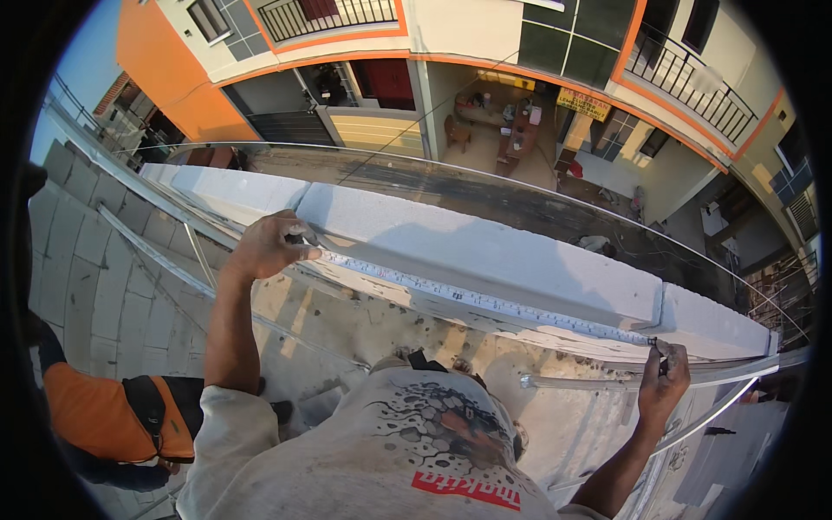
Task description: The person measures a wall section with a tape measure, then picks up an aerated concrete block, scores it with a utility knife, and breaks it to size. The person places the cut block onto the wall and adjusts its position.
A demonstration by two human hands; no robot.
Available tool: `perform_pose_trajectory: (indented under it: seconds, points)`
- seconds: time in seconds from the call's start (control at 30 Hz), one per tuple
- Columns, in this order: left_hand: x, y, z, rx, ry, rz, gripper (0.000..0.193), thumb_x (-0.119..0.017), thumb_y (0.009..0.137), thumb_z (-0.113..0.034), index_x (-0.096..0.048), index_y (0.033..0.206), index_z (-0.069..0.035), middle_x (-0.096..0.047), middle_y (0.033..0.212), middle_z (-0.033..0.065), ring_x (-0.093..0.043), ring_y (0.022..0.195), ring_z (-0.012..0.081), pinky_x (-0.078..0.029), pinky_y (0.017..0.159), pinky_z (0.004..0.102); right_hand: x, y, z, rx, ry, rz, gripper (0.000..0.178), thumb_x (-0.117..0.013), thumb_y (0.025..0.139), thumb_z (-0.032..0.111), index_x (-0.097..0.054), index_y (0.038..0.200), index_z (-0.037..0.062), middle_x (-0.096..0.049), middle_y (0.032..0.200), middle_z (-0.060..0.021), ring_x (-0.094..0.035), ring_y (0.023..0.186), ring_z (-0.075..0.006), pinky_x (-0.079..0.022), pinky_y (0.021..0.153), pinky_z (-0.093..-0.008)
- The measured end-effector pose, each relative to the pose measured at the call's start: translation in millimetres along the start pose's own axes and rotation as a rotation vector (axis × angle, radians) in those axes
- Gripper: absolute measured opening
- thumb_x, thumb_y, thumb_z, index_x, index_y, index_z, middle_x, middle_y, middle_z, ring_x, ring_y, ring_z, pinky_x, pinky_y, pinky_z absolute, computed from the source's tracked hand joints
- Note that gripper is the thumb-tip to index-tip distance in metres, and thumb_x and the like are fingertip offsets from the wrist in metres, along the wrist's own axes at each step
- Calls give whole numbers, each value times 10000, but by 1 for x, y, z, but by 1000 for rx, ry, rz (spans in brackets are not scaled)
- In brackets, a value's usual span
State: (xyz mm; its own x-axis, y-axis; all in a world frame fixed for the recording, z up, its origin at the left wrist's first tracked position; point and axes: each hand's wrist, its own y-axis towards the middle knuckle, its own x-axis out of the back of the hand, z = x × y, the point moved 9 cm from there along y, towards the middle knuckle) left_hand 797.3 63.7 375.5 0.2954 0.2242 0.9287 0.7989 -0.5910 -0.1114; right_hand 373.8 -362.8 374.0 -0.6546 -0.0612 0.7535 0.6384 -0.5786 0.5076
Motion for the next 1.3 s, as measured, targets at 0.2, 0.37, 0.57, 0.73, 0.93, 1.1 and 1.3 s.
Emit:
perform_pose_trajectory:
  seconds: [0.2,0.37,0.57,0.73,0.93,1.1,1.3]
  points:
    - [-69,-64,54,179,-241,40,347,-769,758,-357,-726,950,-71,-656,941,113,-632,904,303,-486,812,385,-1,50,26,50,-38,-41,93,-599,858,-30,-611,950,-24,-612,828,-130,-585,703,-245,-477,669,-336]
    - [-138,-121,90,270,-428,121,359,-748,796,-347,-693,894,-6,-653,852,103,-618,786,248,-472,718,350,-42,90,91,104,107,-110,185,-602,874,-21,-618,1058,-32,-616,872,-131,-600,756,-238,-486,720,-318]
    - [-208,-179,128,563,-1090,-61,320,-625,931,-327,-647,855,-17,-612,730,26,-515,656,94,-431,610,283,-130,78,207,134,316,186,248,-621,872,35,-611,1107,-42,-615,894,-137,-594,744,-214,-483,679,-313]
    - [-209,-154,133,551,-1185,-299,323,-540,979,-324,-632,975,-15,-642,775,35,-541,668,112,-450,622,291,-226,-18,346,575,409,664,339,-711,798,144,-615,1051,-61,-611,993,-211,-646,796,-363,-527,679,-406]
    - [-205,-103,130,588,-1434,-337,207,-536,975,-247,-617,996,-58,-608,822,-14,-566,735,75,-477,666,248,-290,-84,415,533,296,959,652,-746,779,341,-511,1230,-67,-608,1068,-217,-652,919,-372,-547,747,-431]
    - [-168,-69,127,462,-1563,-271,210,-567,951,-219,-622,1086,-68,-663,896,22,-653,766,130,-554,679,293,-296,-66,423,436,384,948,759,-747,779,359,-436,1300,-97,-586,1177,-245,-640,988,-376,-532,840,-424]
    - [-106,-63,113,352,-1781,-125,221,-593,940,-216,-614,1101,-67,-675,917,33,-659,741,127,-555,624,288,-297,-45,436,224,605,933,737,-768,767,329,-457,1285,-94,-565,1168,-313,-586,1089,-418,-484,920,-423]
